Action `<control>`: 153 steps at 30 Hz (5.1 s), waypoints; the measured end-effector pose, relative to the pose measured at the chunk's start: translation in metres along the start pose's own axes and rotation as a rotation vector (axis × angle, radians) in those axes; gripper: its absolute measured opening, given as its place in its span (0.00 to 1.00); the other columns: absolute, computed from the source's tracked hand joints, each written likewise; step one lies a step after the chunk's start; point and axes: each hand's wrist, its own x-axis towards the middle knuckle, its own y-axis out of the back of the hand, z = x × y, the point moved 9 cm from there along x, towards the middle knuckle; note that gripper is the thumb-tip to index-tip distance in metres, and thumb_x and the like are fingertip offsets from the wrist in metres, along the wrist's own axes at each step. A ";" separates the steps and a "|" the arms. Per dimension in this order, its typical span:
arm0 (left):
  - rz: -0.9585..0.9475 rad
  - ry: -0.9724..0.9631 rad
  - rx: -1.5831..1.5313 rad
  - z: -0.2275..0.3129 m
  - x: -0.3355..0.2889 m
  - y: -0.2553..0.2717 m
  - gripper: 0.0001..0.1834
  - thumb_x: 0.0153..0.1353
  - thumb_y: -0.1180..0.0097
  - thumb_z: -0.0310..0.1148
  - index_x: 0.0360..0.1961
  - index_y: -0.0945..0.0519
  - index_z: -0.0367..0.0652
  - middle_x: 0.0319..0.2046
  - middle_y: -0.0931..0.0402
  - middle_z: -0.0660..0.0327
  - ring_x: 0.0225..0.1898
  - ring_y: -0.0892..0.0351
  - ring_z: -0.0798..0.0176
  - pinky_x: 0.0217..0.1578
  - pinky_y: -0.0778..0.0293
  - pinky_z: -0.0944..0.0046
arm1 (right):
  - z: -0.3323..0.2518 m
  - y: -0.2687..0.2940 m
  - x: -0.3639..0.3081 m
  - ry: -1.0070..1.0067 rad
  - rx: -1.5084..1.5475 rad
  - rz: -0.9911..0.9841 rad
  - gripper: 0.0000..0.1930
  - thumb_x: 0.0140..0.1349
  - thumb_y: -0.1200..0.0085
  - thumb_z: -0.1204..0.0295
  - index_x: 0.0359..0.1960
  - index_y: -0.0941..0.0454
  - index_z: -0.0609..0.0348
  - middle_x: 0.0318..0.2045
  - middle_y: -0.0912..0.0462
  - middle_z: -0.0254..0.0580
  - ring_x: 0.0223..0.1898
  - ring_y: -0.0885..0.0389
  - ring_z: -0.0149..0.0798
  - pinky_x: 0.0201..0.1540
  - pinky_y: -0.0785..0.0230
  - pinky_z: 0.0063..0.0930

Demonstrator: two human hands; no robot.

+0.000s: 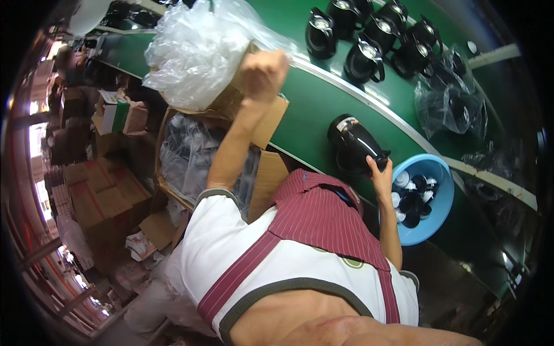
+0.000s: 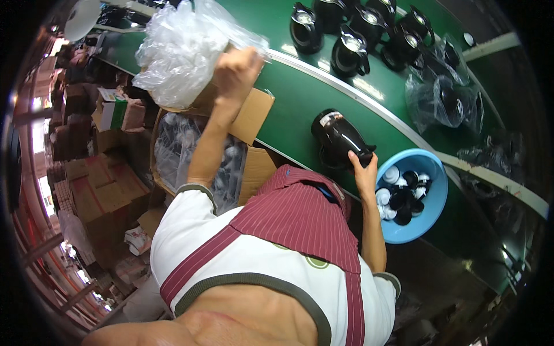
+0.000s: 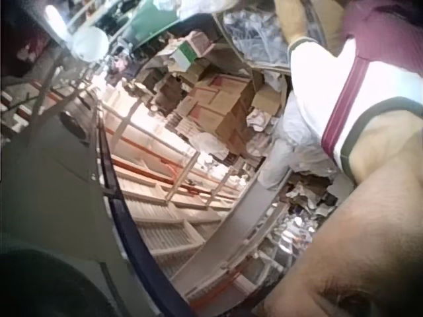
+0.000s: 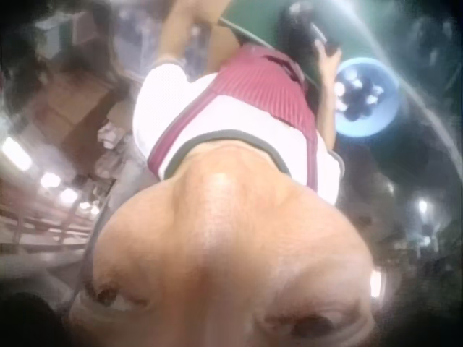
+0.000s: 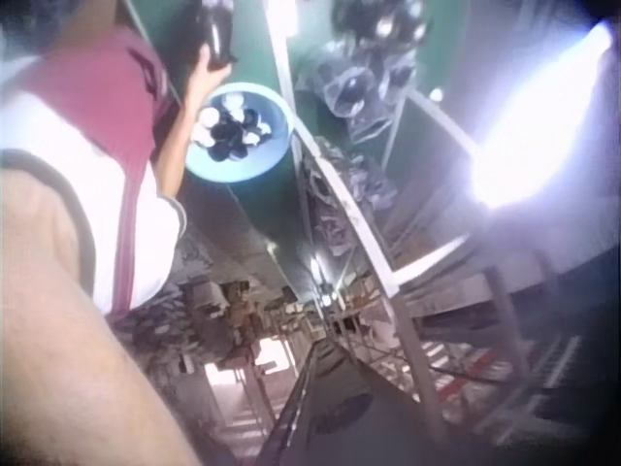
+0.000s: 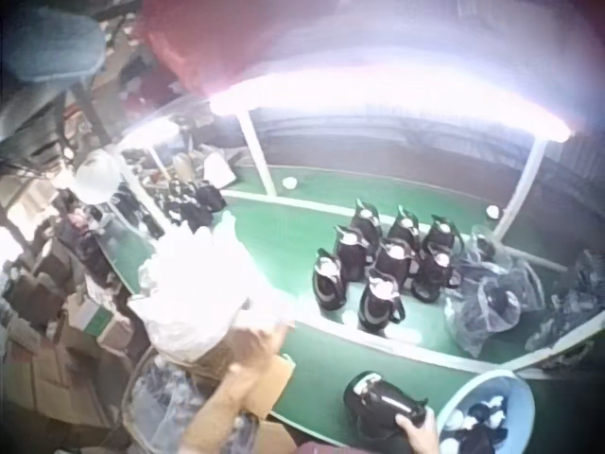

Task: The person repeatedly picks up black kettle-like appliances from a green workbench, places them into clear plastic bags, and sets the packaged units aside. The person also handles small white and black components from a blue basin, placing them into the bags with the appliances.

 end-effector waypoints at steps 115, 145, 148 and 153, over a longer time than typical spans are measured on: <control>-0.342 0.074 -1.468 0.191 0.143 -0.069 0.14 0.51 0.23 0.29 0.36 0.17 0.44 0.25 0.31 0.76 0.27 0.34 0.78 0.30 0.40 0.76 | 0.017 0.151 0.017 0.088 -0.889 0.331 0.35 0.47 0.30 0.74 0.60 0.29 0.57 0.52 0.22 0.52 0.56 0.21 0.55 0.61 0.29 0.49; -0.920 -0.193 -0.644 0.217 -0.132 -0.127 0.16 0.50 0.31 0.34 0.42 0.16 0.46 0.28 0.16 0.47 0.33 0.15 0.41 0.36 0.21 0.46 | -0.105 -0.013 0.012 0.823 -0.710 -0.299 0.42 0.46 0.25 0.74 0.67 0.29 0.49 0.61 0.27 0.50 0.62 0.27 0.54 0.60 0.25 0.42; -0.942 -0.224 -0.657 0.217 -0.128 -0.133 0.16 0.50 0.32 0.34 0.42 0.16 0.46 0.28 0.16 0.47 0.33 0.15 0.41 0.36 0.21 0.46 | -0.107 -0.017 0.007 0.998 -0.799 -0.296 0.43 0.45 0.25 0.76 0.67 0.29 0.48 0.61 0.28 0.49 0.62 0.28 0.53 0.60 0.25 0.41; -0.956 -0.242 -0.665 0.216 -0.126 -0.135 0.16 0.50 0.32 0.34 0.42 0.16 0.46 0.27 0.17 0.48 0.33 0.15 0.42 0.36 0.21 0.47 | -0.096 -0.010 0.025 0.812 -0.688 -0.332 0.42 0.46 0.24 0.72 0.66 0.28 0.51 0.60 0.26 0.49 0.59 0.26 0.52 0.60 0.25 0.40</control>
